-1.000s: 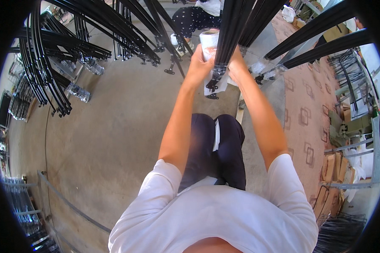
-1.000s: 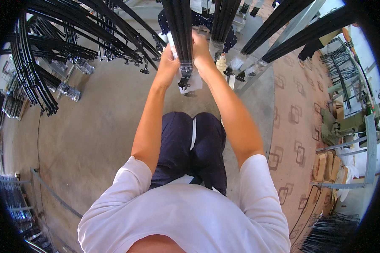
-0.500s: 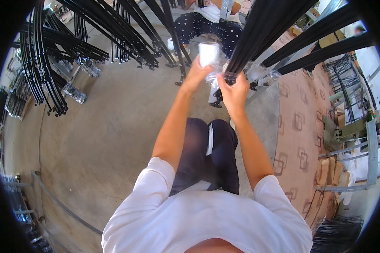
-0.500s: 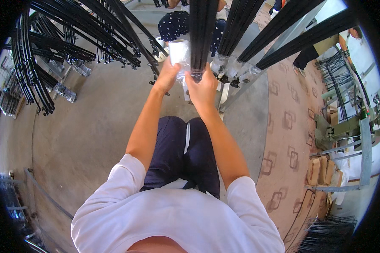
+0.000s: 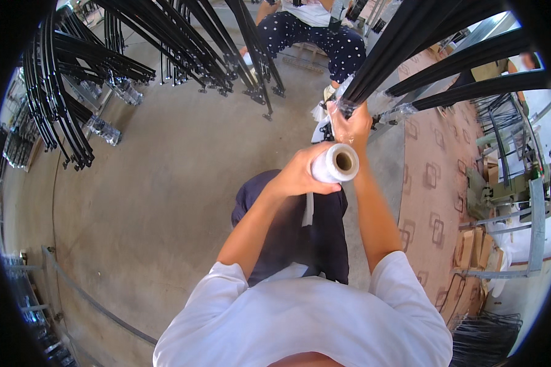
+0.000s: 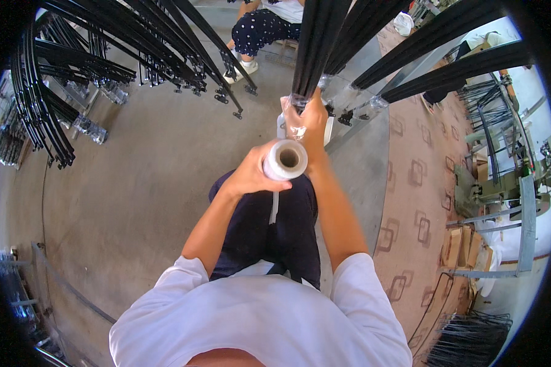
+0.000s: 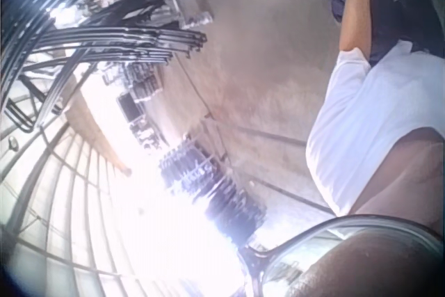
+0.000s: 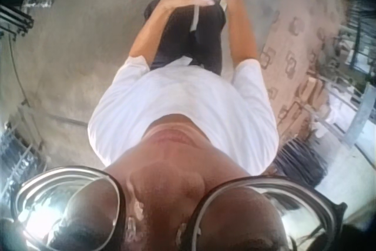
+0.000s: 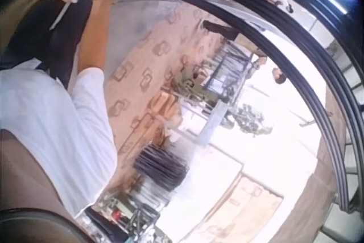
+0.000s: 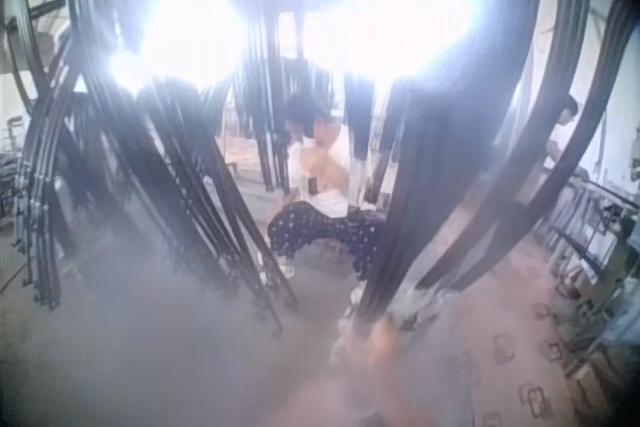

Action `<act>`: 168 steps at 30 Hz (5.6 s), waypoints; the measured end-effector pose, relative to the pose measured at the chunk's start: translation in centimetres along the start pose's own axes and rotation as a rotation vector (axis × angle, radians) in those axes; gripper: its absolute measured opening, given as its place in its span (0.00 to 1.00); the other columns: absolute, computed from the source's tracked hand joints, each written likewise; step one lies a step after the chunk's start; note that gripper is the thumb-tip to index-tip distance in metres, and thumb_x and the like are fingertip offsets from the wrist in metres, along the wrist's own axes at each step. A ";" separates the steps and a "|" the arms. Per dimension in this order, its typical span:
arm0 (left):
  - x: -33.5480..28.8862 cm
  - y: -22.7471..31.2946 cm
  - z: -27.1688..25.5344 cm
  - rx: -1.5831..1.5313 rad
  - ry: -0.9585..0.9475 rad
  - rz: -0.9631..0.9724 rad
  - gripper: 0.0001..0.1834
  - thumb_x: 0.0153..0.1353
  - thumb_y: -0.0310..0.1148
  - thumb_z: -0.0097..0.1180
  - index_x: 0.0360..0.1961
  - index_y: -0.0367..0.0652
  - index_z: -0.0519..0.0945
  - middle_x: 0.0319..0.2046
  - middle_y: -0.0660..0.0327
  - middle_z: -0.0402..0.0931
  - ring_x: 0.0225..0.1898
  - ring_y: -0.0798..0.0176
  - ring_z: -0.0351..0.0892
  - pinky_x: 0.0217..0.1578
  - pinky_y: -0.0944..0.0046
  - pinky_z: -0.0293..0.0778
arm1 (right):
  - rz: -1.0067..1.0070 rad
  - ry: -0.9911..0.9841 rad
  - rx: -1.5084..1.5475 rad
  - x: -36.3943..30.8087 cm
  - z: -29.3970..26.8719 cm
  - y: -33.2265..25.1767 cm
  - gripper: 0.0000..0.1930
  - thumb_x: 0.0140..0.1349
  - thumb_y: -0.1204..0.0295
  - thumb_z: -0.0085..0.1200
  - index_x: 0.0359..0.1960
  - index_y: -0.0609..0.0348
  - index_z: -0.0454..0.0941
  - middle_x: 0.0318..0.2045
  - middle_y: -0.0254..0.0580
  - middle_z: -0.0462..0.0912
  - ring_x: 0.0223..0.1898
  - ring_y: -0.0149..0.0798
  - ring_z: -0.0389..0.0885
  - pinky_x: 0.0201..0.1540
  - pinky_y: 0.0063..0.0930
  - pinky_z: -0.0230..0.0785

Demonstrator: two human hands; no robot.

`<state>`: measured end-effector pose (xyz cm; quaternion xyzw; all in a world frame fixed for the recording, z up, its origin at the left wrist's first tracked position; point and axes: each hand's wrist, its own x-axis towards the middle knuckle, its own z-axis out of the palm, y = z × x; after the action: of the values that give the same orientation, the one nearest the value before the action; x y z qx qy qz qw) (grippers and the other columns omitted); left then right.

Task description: The person wraps the ends of black metal rods with plastic wrap by hand, and then secures them by applying a white adhesive tape around the wrapped area.

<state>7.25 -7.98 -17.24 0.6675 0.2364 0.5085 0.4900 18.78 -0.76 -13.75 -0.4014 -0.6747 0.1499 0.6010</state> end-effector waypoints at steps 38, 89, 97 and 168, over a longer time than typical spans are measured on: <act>5.3 1.7 3.5 -0.069 0.139 0.182 0.18 0.60 0.42 0.45 0.42 0.38 0.71 0.35 0.68 0.69 0.34 0.76 0.64 0.34 0.76 0.62 | 0.107 0.067 -0.002 -3.3 -9.2 -2.1 0.25 0.39 0.74 0.61 0.42 0.61 0.66 0.34 0.42 0.75 0.37 0.36 0.74 0.41 0.27 0.65; 4.7 2.0 5.1 0.025 0.802 0.203 0.15 0.59 0.39 0.47 0.35 0.36 0.67 0.30 0.62 0.68 0.33 0.69 0.64 0.38 0.69 0.63 | 0.427 0.074 0.938 -4.1 -5.6 -5.8 0.18 0.60 0.59 0.44 0.42 0.63 0.68 0.34 0.39 0.75 0.34 0.27 0.75 0.36 0.19 0.69; 4.6 2.1 4.1 -0.169 0.711 0.127 0.13 0.55 0.40 0.53 0.30 0.40 0.69 0.26 0.69 0.68 0.29 0.77 0.63 0.31 0.76 0.61 | 0.528 -0.139 0.642 -3.9 -9.4 -6.2 0.23 0.43 0.72 0.61 0.42 0.64 0.68 0.29 0.42 0.75 0.30 0.32 0.76 0.33 0.25 0.71; -1.0 4.6 4.2 0.230 0.695 0.002 0.33 0.35 0.29 0.68 0.43 0.35 0.65 0.39 0.57 0.69 0.40 0.66 0.69 0.41 0.65 0.66 | 0.289 -0.056 0.631 -3.6 -4.0 -5.0 0.10 0.53 0.84 0.45 0.38 0.67 0.71 0.32 0.37 0.76 0.35 0.27 0.73 0.40 0.18 0.63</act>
<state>9.90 -12.40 -13.53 0.5056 0.4438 0.6755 0.3018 20.52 -7.62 -11.90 -0.2829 -0.5476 0.4455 0.6493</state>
